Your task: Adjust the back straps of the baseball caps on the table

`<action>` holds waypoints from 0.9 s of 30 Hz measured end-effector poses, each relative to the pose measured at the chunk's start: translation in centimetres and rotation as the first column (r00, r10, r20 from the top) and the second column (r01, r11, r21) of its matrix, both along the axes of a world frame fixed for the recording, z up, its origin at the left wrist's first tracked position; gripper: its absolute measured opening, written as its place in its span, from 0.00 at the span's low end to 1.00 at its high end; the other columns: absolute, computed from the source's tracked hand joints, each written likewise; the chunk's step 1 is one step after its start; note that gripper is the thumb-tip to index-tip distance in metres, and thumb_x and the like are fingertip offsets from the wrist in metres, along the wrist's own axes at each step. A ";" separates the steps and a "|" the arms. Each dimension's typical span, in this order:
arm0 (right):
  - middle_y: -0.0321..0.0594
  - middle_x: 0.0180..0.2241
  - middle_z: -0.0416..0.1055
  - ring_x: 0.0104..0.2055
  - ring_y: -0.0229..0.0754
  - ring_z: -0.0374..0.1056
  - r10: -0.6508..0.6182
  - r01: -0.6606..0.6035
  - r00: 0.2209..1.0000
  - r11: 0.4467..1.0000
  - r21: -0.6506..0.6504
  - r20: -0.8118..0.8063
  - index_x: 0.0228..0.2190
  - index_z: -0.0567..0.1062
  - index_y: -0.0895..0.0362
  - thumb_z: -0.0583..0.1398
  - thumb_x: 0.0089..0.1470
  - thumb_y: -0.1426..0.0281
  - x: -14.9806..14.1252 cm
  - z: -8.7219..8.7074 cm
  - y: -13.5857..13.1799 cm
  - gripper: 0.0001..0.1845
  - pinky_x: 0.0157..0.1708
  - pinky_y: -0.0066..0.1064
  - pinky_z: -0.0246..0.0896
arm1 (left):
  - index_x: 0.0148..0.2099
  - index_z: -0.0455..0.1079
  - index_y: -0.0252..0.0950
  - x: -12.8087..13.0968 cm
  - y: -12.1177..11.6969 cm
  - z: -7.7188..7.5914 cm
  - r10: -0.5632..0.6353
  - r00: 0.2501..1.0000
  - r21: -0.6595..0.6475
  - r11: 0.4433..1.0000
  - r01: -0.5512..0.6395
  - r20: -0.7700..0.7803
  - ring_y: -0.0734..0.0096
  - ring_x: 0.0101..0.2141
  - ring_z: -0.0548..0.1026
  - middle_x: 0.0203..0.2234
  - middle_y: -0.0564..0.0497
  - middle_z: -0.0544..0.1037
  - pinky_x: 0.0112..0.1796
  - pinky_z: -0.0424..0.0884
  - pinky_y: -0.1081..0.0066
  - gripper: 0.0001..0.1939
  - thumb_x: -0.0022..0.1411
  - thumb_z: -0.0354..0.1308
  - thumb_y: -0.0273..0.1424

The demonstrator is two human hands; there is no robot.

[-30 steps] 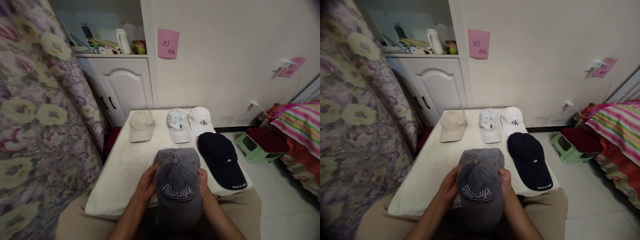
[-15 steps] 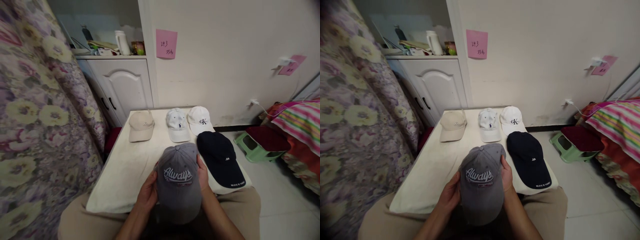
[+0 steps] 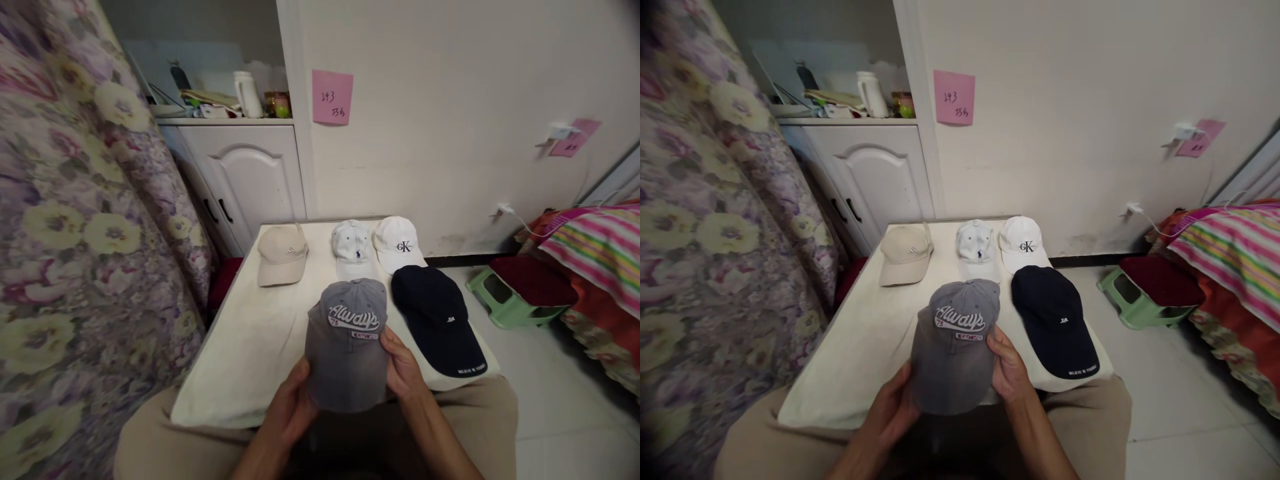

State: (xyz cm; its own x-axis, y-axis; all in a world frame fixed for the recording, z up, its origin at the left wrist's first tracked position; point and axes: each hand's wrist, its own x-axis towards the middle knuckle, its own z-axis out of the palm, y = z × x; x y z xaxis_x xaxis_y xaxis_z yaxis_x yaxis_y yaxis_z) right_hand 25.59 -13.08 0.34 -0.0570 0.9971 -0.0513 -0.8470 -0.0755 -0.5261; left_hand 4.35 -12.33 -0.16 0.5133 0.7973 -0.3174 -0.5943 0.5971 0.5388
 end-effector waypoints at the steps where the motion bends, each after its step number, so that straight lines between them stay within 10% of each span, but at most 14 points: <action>1: 0.38 0.41 0.81 0.41 0.45 0.77 -0.006 0.006 1.000 1.000 -0.009 0.000 0.44 0.78 0.55 0.69 0.47 0.73 -0.1 0.0 0.1 0.19 0.49 0.35 0.68 | 0.47 0.77 0.40 0.1 -0.9 -0.1 0.005 1.000 0.015 1.000 -0.005 0.016 0.51 0.55 0.74 0.47 0.47 0.82 0.56 0.69 0.58 0.17 0.53 0.69 0.32; 12: 0.45 0.41 0.79 0.38 0.44 0.76 0.271 -0.276 0.959 0.958 0.074 0.079 0.51 0.74 0.58 0.70 0.49 0.64 -1.2 -0.1 -0.5 0.28 0.39 0.33 0.70 | 0.59 0.71 0.43 -4.2 -0.3 4.2 0.270 0.963 0.122 0.956 -0.268 0.002 0.50 0.47 0.80 0.40 0.50 0.85 0.54 0.74 0.59 0.32 0.50 0.65 0.22; 20: 0.47 0.41 0.79 0.37 0.41 0.76 0.302 -0.307 0.906 0.951 -0.030 0.296 0.47 0.76 0.59 0.69 0.51 0.63 -3.1 -3.6 0.2 0.23 0.37 0.31 0.68 | 0.64 0.64 0.49 -8.7 0.1 6.7 0.439 0.892 0.019 0.898 -0.439 -0.108 0.49 0.51 0.78 0.42 0.51 0.84 0.52 0.75 0.58 0.37 0.54 0.58 0.18; 27: 0.45 0.38 0.78 0.36 0.41 0.74 0.287 -0.274 0.921 0.958 -0.084 0.265 0.42 0.77 0.58 0.71 0.49 0.63 -3.7 -5.1 0.8 0.21 0.40 0.34 0.66 | 0.59 0.68 0.35 -7.0 12.6 13.9 0.442 0.897 0.219 0.874 -0.434 0.014 0.53 0.50 0.78 0.41 0.44 0.83 0.46 0.79 0.62 0.27 0.58 0.50 0.16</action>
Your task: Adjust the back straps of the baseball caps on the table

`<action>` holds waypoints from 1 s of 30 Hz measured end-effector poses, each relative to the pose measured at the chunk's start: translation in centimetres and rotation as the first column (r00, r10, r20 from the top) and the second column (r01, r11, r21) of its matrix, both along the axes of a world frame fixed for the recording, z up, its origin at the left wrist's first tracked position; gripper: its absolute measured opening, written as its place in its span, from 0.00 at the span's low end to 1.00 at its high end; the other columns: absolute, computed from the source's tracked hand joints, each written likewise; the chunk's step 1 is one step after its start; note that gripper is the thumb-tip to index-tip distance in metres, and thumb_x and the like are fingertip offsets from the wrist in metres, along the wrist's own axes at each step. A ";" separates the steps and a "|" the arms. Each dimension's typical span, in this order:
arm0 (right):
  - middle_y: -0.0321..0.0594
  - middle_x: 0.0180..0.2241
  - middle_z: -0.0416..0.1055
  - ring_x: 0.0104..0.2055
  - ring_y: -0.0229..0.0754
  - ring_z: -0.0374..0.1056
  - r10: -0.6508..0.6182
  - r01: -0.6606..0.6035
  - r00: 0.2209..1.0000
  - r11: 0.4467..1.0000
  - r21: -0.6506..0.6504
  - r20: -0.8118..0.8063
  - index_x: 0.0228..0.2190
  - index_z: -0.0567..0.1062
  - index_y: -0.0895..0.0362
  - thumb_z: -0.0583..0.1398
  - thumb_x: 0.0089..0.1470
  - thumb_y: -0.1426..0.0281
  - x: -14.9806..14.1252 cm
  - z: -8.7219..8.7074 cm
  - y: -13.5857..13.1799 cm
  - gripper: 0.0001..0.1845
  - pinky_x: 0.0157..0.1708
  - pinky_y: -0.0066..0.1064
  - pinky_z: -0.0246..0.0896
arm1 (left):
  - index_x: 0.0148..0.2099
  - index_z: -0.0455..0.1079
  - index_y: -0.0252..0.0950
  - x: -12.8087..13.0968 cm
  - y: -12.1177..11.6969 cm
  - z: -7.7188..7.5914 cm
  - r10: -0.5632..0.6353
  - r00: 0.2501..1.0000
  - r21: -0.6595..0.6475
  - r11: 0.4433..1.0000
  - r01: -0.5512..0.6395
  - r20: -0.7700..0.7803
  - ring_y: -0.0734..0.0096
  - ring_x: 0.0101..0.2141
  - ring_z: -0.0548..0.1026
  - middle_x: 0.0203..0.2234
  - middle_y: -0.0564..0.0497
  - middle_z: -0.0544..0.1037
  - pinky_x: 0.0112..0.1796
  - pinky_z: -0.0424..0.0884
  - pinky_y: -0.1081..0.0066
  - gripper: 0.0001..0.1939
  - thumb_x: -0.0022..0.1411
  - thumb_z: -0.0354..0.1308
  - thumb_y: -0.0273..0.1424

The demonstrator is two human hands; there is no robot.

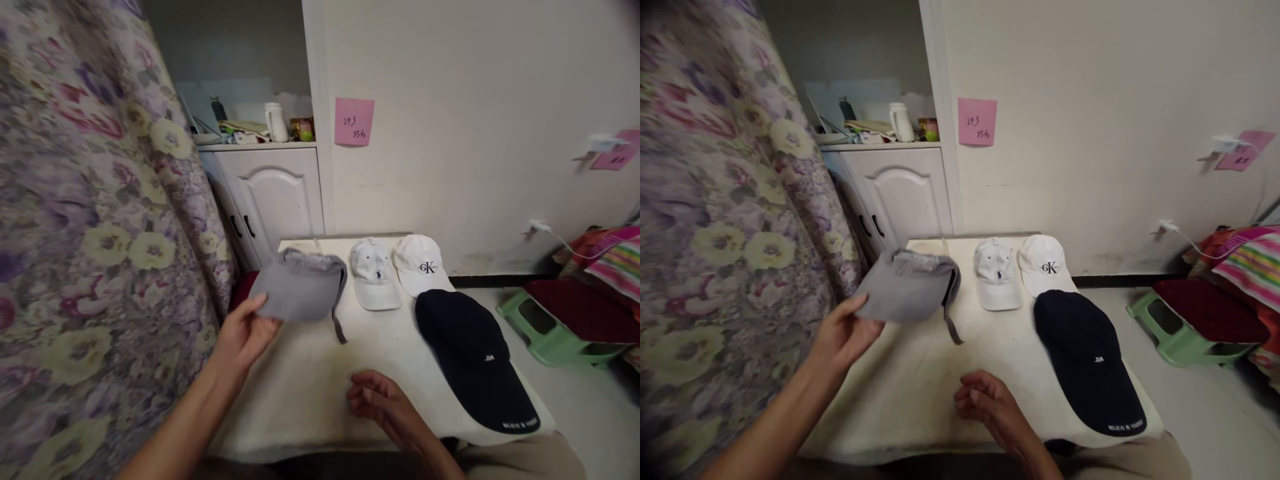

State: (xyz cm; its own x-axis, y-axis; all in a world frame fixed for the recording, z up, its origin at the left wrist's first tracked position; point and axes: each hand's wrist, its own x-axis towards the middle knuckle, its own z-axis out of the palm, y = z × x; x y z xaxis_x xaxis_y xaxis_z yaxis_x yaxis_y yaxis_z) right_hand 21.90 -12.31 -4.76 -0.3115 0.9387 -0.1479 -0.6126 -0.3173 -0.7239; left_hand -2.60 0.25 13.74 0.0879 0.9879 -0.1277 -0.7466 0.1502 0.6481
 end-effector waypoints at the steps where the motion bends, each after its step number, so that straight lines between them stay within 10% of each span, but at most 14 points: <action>1: 0.45 0.38 0.78 0.36 0.41 0.74 -0.001 0.001 1.000 1.000 -0.002 -0.004 0.42 0.77 0.58 0.71 0.48 0.63 -0.1 -0.1 0.1 0.21 0.40 0.34 0.65 | 0.57 0.69 0.33 0.6 2.8 1.5 -0.007 1.000 0.080 0.997 0.006 0.018 0.56 0.47 0.80 0.41 0.44 0.83 0.45 0.79 0.65 0.25 0.59 0.49 0.16; 5: 0.44 0.37 0.78 0.35 0.41 0.74 -0.016 0.016 1.000 1.000 -0.011 -0.015 0.42 0.77 0.57 0.70 0.49 0.62 -0.4 -0.2 0.3 0.20 0.40 0.34 0.64 | 0.52 0.69 0.30 2.6 13.1 6.8 -0.017 0.997 0.292 0.956 -0.005 0.072 0.66 0.40 0.81 0.40 0.44 0.82 0.40 0.79 0.72 0.18 0.61 0.50 0.15; 8: 0.44 0.36 0.78 0.34 0.40 0.73 -0.017 0.016 0.999 1.000 -0.018 -0.033 0.41 0.77 0.57 0.70 0.49 0.62 -0.7 -0.3 0.4 0.19 0.38 0.33 0.64 | 0.49 0.68 0.22 3.2 17.9 7.6 0.040 0.996 0.235 0.970 -0.057 0.075 0.72 0.38 0.81 0.39 0.46 0.81 0.43 0.75 0.73 0.17 0.66 0.40 0.16; 19: 0.44 0.35 0.78 0.33 0.40 0.74 -0.008 0.007 1.000 0.999 -0.032 -0.021 0.39 0.78 0.57 0.72 0.46 0.59 -0.6 -1.4 0.9 0.21 0.35 0.33 0.65 | 0.52 0.67 0.31 -0.4 17.3 -8.6 0.137 0.990 -0.151 0.980 -0.129 0.042 0.72 0.25 0.81 0.27 0.49 0.82 0.30 0.81 0.74 0.16 0.67 0.46 0.15; 30: 0.45 0.35 0.79 0.33 0.41 0.74 -0.027 0.026 0.999 0.999 -0.034 -0.028 0.40 0.78 0.57 0.72 0.46 0.60 -0.7 -1.2 0.7 0.21 0.36 0.33 0.66 | 0.53 0.69 0.31 -1.7 15.6 -11.3 0.144 0.990 -0.232 0.963 -0.138 0.009 0.68 0.28 0.83 0.29 0.46 0.83 0.33 0.82 0.70 0.18 0.66 0.47 0.14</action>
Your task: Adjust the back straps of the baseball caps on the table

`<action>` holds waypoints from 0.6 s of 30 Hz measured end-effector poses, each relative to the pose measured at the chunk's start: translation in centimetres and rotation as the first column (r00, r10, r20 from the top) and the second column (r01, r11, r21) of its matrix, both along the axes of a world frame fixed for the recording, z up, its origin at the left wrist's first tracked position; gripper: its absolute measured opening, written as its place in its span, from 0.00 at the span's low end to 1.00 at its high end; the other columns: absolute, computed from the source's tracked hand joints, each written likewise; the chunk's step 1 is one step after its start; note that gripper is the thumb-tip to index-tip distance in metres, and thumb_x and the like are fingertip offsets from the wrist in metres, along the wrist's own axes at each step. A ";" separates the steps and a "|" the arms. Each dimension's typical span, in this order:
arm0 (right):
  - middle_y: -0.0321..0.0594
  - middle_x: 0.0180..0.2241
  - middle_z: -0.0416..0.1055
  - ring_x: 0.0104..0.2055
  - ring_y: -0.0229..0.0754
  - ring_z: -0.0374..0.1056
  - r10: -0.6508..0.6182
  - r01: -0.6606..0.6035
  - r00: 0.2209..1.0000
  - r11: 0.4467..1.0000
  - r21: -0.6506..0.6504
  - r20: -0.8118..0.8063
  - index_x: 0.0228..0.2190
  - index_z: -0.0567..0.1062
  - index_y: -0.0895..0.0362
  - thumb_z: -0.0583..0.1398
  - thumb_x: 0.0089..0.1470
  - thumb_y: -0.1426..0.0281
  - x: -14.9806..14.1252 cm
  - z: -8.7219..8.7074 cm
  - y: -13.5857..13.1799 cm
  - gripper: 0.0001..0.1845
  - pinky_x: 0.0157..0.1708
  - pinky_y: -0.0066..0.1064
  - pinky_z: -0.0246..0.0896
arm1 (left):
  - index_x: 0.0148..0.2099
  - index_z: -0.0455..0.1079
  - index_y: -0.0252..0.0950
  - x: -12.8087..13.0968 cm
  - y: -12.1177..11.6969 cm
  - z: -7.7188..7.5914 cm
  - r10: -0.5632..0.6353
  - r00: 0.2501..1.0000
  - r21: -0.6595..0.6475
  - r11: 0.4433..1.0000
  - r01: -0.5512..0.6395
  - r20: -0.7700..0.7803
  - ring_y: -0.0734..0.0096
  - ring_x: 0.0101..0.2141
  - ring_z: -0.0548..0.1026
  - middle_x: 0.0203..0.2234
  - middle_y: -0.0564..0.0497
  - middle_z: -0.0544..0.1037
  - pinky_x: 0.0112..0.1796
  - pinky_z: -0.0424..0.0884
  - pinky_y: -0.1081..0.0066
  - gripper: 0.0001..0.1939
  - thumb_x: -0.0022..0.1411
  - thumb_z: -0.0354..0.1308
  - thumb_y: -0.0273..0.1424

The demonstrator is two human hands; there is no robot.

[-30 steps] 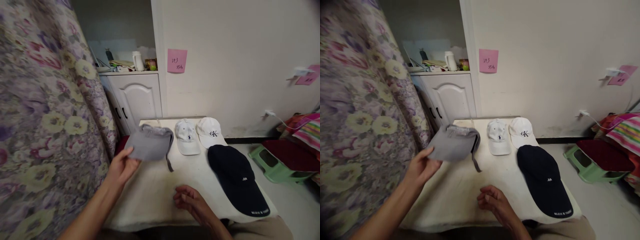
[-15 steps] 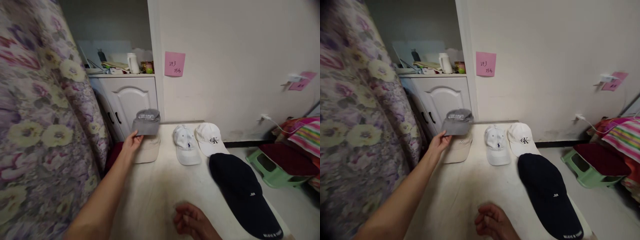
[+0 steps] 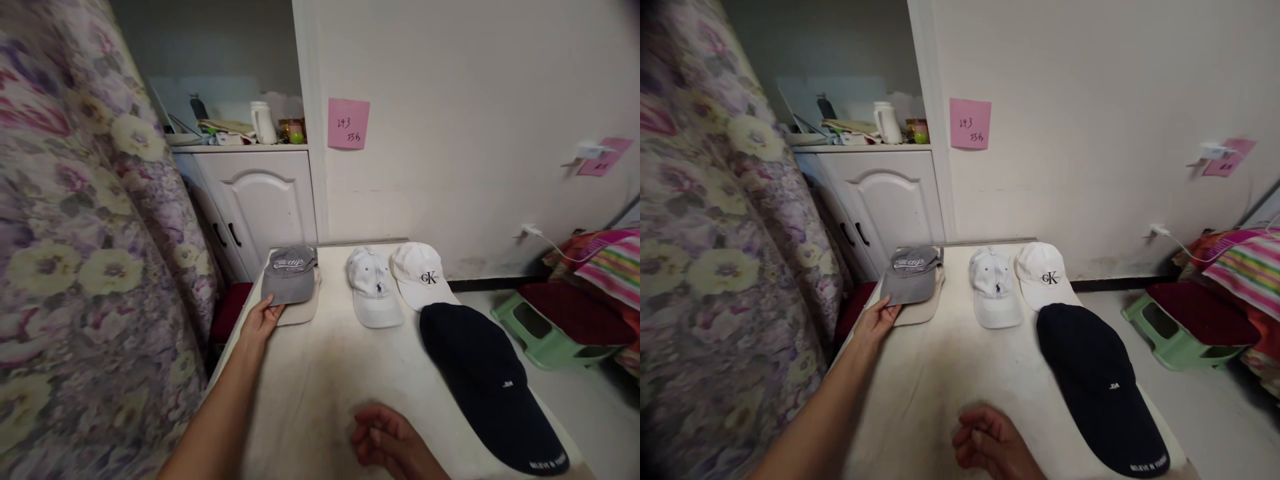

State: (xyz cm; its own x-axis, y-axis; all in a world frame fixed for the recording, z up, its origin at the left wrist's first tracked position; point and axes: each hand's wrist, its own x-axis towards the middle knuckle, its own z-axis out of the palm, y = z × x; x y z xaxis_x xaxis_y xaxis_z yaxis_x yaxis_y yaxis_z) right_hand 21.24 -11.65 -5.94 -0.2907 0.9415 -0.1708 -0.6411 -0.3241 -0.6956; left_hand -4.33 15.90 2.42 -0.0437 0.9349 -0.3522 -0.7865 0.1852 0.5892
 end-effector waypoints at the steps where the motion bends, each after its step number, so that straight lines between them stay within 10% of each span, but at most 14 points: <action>1: 0.45 0.35 0.79 0.33 0.40 0.74 0.004 -0.004 1.000 1.000 -0.001 -0.001 0.40 0.78 0.57 0.72 0.46 0.60 0.0 0.0 0.0 0.21 0.36 0.33 0.65 | 0.53 0.69 0.31 -0.2 -0.2 -0.2 -0.006 1.000 -0.016 1.000 0.006 -0.014 0.68 0.27 0.83 0.28 0.46 0.83 0.32 0.82 0.70 0.18 0.66 0.47 0.14; 18: 0.45 0.37 0.79 0.34 0.39 0.74 0.025 -0.025 1.000 1.000 -0.009 -0.005 0.41 0.79 0.57 0.71 0.49 0.61 0.2 0.3 -0.3 0.19 0.38 0.33 0.65 | 0.46 0.71 0.29 -2.6 -1.7 -3.0 -0.159 0.934 -0.199 0.975 0.098 -0.321 0.72 0.28 0.80 0.31 0.50 0.80 0.30 0.81 0.72 0.06 0.67 0.57 0.23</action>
